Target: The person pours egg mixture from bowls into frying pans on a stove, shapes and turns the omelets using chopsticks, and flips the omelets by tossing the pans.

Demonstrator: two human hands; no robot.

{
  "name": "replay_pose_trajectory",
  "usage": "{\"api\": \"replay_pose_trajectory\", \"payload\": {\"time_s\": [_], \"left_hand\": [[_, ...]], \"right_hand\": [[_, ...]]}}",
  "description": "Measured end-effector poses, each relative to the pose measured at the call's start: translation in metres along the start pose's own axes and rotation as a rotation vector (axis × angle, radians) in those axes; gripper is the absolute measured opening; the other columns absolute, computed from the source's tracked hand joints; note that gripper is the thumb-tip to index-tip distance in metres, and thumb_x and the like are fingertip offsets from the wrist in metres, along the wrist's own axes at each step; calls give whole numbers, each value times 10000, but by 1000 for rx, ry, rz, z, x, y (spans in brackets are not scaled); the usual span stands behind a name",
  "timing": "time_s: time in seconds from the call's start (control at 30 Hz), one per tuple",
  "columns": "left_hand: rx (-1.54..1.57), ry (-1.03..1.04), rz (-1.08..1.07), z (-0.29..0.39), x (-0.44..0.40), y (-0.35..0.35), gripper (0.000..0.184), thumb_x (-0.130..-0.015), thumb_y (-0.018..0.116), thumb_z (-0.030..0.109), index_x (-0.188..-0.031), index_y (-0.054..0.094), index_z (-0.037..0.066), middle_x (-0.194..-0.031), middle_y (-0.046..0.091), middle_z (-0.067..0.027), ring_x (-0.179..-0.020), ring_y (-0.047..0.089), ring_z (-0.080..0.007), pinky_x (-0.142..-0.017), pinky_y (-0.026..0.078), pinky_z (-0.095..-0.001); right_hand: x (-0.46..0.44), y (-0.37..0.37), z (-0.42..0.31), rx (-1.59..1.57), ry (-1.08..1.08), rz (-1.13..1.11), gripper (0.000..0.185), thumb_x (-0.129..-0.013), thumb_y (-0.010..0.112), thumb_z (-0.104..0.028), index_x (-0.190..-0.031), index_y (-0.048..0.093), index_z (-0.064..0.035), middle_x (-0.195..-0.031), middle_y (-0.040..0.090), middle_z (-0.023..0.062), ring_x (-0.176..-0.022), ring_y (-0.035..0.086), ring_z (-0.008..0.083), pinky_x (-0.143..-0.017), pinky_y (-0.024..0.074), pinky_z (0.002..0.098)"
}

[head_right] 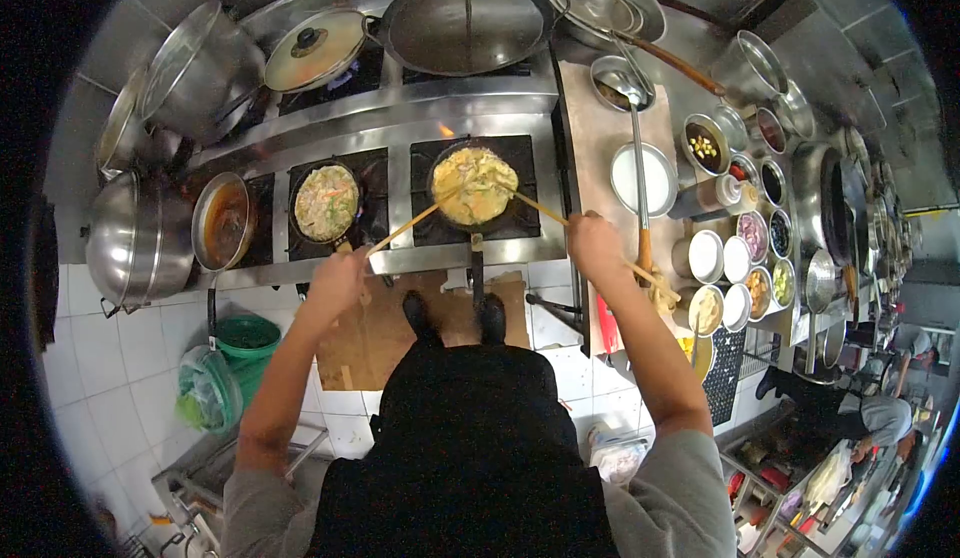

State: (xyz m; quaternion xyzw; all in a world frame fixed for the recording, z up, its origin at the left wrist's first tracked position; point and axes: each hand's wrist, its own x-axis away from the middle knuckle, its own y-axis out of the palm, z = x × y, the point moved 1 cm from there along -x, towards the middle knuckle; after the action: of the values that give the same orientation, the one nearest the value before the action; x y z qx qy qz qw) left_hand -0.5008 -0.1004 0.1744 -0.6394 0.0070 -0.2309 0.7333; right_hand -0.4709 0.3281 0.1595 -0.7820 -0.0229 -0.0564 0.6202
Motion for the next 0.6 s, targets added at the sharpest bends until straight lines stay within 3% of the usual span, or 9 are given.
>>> {"api": "replay_pose_trajectory", "payload": {"time_s": [0.13,0.3,0.4,0.53,0.6], "left_hand": [[-19,-24,-79,-5,13,-14,206,-880,561,132,-1021,659,18,-868,671,-228,-813,677,-403,-711,537,-505],[-2,-15,-23,-8,20,-36,188,-873,557,130,-974,656,7,-856,664,-235,-820,670,-421,-724,527,-529],[14,-8,30,-2,19,-42,202,-904,515,141,-944,653,-2,-840,662,-254,-820,662,-445,-727,520,-552],[-40,-68,-34,-6,3,-21,180,-870,551,119,-974,652,11,-900,666,-229,-864,666,-413,-759,525,-523],[-35,-99,-65,-9,5,-26,180,-862,559,110,-985,652,16,-939,667,-218,-886,666,-400,-774,527,-508]], "right_hand": [[-22,33,-31,2,-192,-26,168,-888,559,-162,-882,672,-37,-858,658,210,-784,680,403,-692,562,501],[-32,18,-5,101,46,-92,165,-887,563,-173,-868,672,-50,-855,659,205,-789,663,398,-681,546,507],[-37,21,-24,35,-156,6,169,-888,568,-183,-878,675,-52,-846,663,208,-782,668,390,-673,550,500],[-68,59,-46,103,-108,-24,178,-887,574,-202,-860,685,-65,-817,670,193,-770,676,377,-690,559,480],[-72,59,-21,128,-91,-38,184,-887,575,-211,-843,682,-67,-833,682,192,-776,678,374,-693,557,486]]}}
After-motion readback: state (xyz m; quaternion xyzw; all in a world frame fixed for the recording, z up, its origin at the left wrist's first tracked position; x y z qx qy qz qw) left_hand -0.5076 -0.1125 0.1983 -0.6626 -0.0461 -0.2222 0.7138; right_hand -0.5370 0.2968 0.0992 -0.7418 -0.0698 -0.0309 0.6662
